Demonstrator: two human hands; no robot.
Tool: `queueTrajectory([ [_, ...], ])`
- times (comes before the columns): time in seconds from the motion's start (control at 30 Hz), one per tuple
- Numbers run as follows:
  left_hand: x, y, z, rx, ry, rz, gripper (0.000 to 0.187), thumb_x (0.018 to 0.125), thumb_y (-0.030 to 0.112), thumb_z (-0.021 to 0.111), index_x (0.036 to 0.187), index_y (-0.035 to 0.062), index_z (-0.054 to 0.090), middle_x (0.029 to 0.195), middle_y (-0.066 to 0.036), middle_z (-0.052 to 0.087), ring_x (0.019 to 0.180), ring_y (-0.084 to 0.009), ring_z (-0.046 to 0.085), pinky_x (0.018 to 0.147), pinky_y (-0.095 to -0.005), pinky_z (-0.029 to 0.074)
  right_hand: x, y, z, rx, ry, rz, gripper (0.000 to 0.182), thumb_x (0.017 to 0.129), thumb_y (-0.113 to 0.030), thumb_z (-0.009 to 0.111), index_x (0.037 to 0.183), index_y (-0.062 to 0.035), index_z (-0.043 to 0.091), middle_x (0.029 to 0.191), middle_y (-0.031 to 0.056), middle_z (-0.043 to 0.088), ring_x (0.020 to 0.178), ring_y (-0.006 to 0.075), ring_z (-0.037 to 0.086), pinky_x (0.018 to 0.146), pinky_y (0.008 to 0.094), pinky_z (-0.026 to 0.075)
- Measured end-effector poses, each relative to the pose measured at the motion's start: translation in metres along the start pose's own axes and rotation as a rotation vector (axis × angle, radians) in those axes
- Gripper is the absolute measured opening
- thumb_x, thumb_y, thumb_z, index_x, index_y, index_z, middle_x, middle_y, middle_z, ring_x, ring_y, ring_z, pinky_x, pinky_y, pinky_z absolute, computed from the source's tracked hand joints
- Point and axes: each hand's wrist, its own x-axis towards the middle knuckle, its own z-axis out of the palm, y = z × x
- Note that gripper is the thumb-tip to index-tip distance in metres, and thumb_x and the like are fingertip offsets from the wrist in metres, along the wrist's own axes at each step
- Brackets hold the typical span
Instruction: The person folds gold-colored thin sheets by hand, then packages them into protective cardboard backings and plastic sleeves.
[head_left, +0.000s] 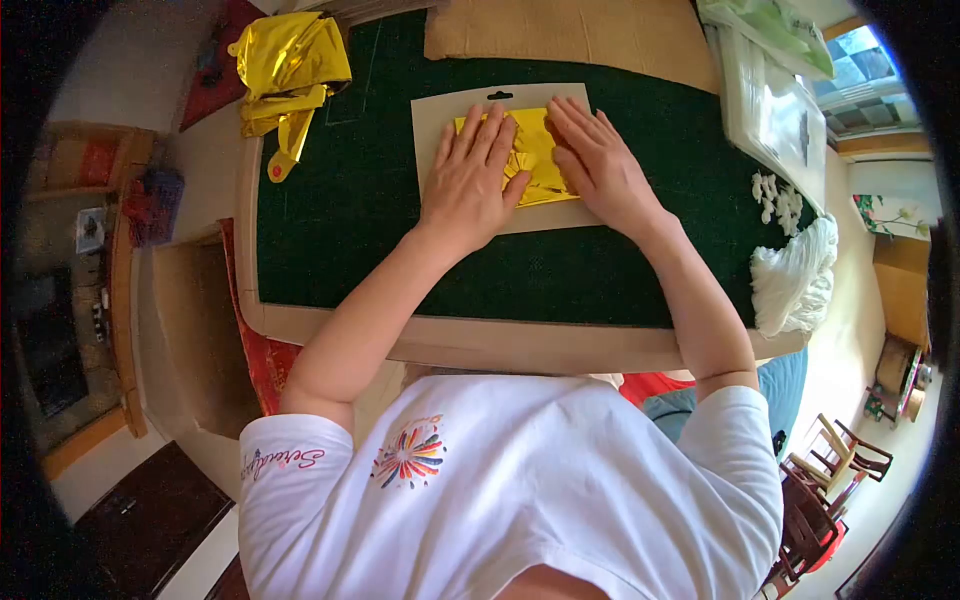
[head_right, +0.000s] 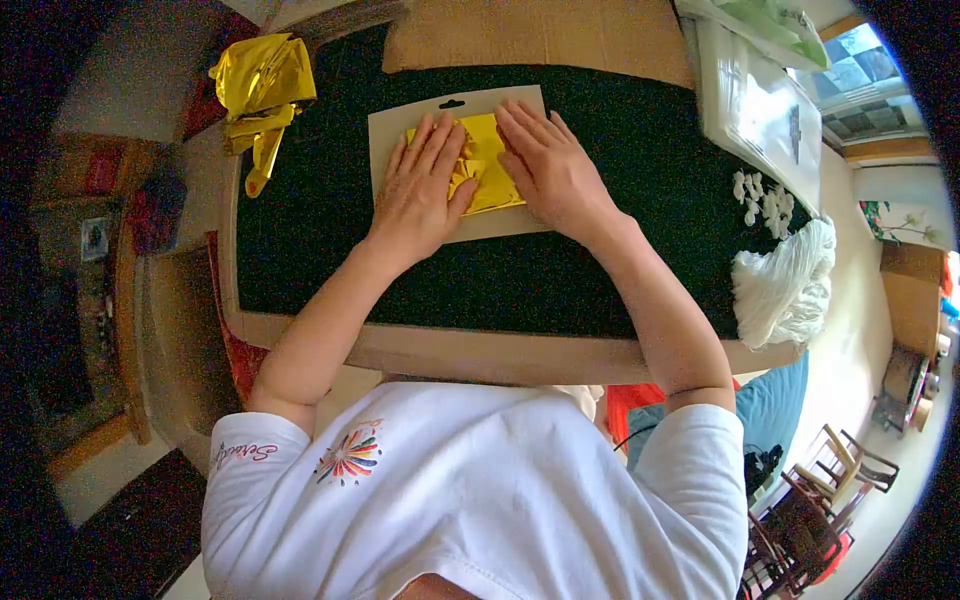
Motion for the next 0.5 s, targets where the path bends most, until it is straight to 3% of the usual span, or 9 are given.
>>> queueTrajectory([
  [0.2,-0.0024,0.0011,-0.0008,0.024,-0.005,-0.039,0.066,0.098,0.043,0.048,0.150,0.0043,0.030,0.158,-0.017,0.025,0.148,-0.0285,0.020,0.119,-0.0526,0.014,-0.0074,0.0014,0.0115,-0.314,-0.014,-0.035,0.054,0.102,-0.031,0.042,0.151,-0.0092,0.031,0.157,0.0109,0.029,0.146,0.0236,0.024,0.120,0.0421,0.018],
  [0.5,-0.0031,-0.0005,-0.0007,0.010,0.009,-0.059,0.067,0.098,0.043,0.047,0.150,0.0043,0.030,0.158,-0.015,0.025,0.148,-0.0277,0.020,0.119,-0.0535,0.013,-0.0062,-0.0034,0.0096,-0.317,-0.036,0.008,0.055,0.102,-0.031,0.044,0.150,-0.0086,0.032,0.157,0.0112,0.030,0.146,0.0246,0.026,0.119,0.0434,0.020],
])
